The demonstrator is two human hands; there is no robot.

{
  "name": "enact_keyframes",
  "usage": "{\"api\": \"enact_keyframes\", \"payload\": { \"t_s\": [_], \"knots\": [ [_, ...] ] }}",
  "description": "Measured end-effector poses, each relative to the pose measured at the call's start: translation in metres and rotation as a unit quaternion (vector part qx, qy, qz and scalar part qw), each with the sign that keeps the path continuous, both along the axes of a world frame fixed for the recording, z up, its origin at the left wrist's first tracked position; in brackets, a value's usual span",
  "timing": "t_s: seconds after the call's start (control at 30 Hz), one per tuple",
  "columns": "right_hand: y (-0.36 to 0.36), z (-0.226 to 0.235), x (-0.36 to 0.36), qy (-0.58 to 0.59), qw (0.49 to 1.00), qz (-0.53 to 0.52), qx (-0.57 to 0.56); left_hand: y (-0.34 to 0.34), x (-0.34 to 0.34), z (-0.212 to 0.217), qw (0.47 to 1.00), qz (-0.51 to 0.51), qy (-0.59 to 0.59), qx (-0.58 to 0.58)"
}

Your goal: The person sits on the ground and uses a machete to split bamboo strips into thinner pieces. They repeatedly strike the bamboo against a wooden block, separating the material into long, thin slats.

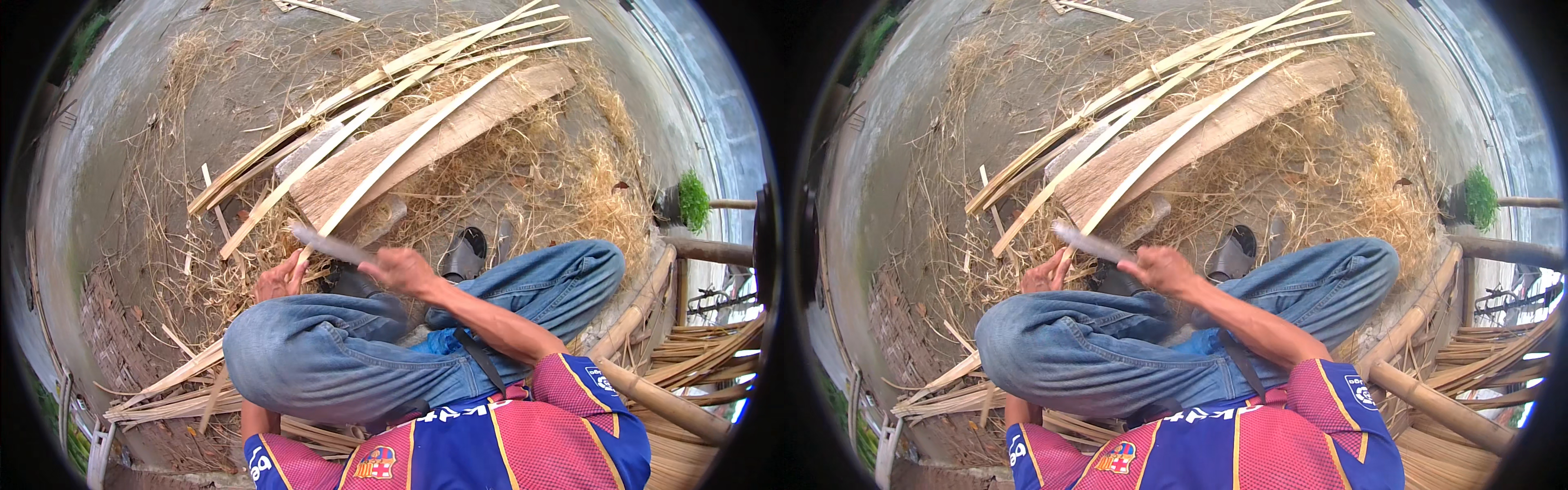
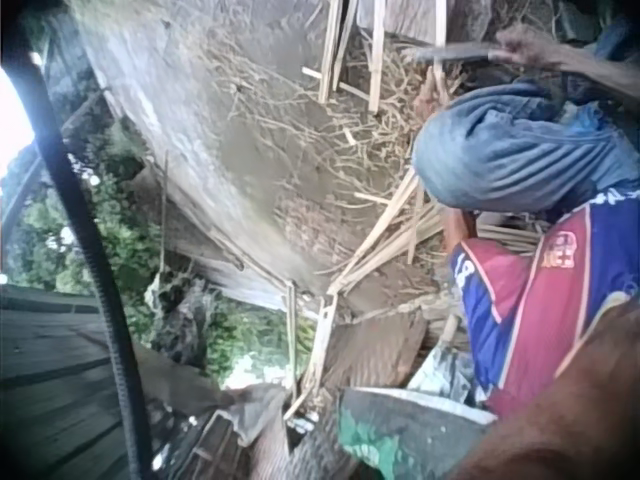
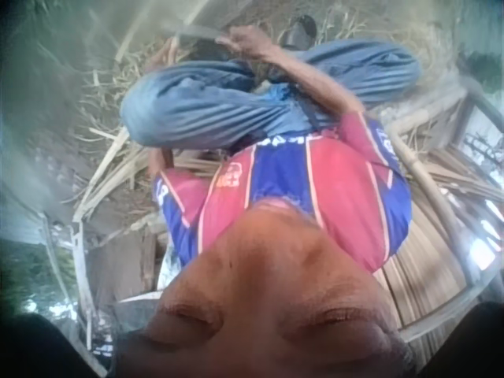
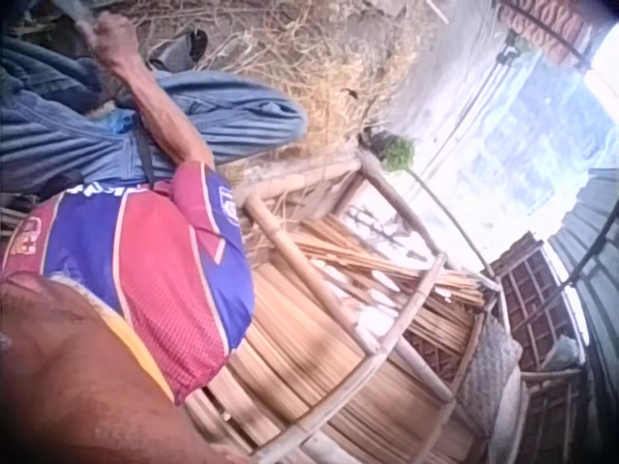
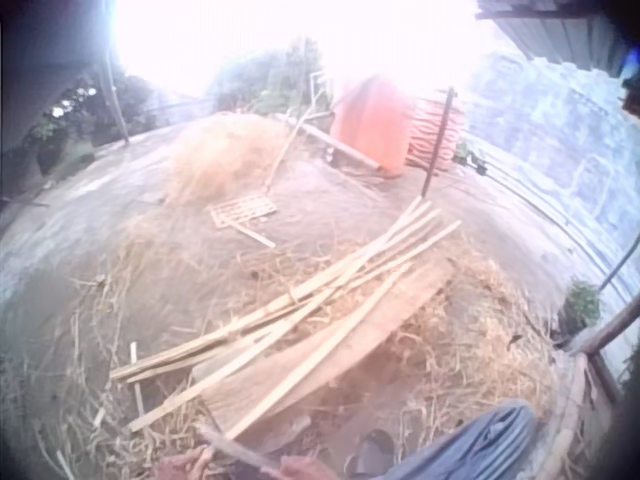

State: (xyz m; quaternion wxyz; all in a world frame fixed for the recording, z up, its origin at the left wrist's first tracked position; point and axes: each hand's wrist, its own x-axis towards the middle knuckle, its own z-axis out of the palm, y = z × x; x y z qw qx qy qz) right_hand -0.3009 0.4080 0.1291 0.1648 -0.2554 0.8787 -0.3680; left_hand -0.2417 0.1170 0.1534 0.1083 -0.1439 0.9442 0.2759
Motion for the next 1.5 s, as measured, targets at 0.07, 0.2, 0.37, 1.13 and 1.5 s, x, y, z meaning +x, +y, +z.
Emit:
{"api": "enact_keyframes", "payload": {
  "t_s": [0.07, 0.2, 0.37, 1.13, 1.5],
  "knots": [
    [0.001, 0.005, -0.002, 0.060, 0.998, 0.006, -0.023, -0.008, -0.007, 0.008, 0.998, 0.007, -0.055, 0.041],
    [0.048, 0.000, -0.062, 0.078, 0.995, -0.043, 0.038, -0.014, -0.001, 0.012, 0.984, 0.065, -0.035, 0.159],
    [0.123, -0.009, -0.146, 0.063, 0.972, -0.210, 0.085, -0.006, -0.007, 0.018, 0.985, 0.053, -0.031, 0.162],
    [-0.016, 0.034, -0.006, 0.028, 0.995, 0.083, 0.054, 0.011, 0.011, 0.009, 0.987, 0.043, -0.149, -0.042],
    [0.138, -0.008, -0.163, 0.047, 0.958, -0.260, 0.112, 0.014, 0.004, 0.025, 0.981, 0.043, -0.191, -0.011]
  ]
}}
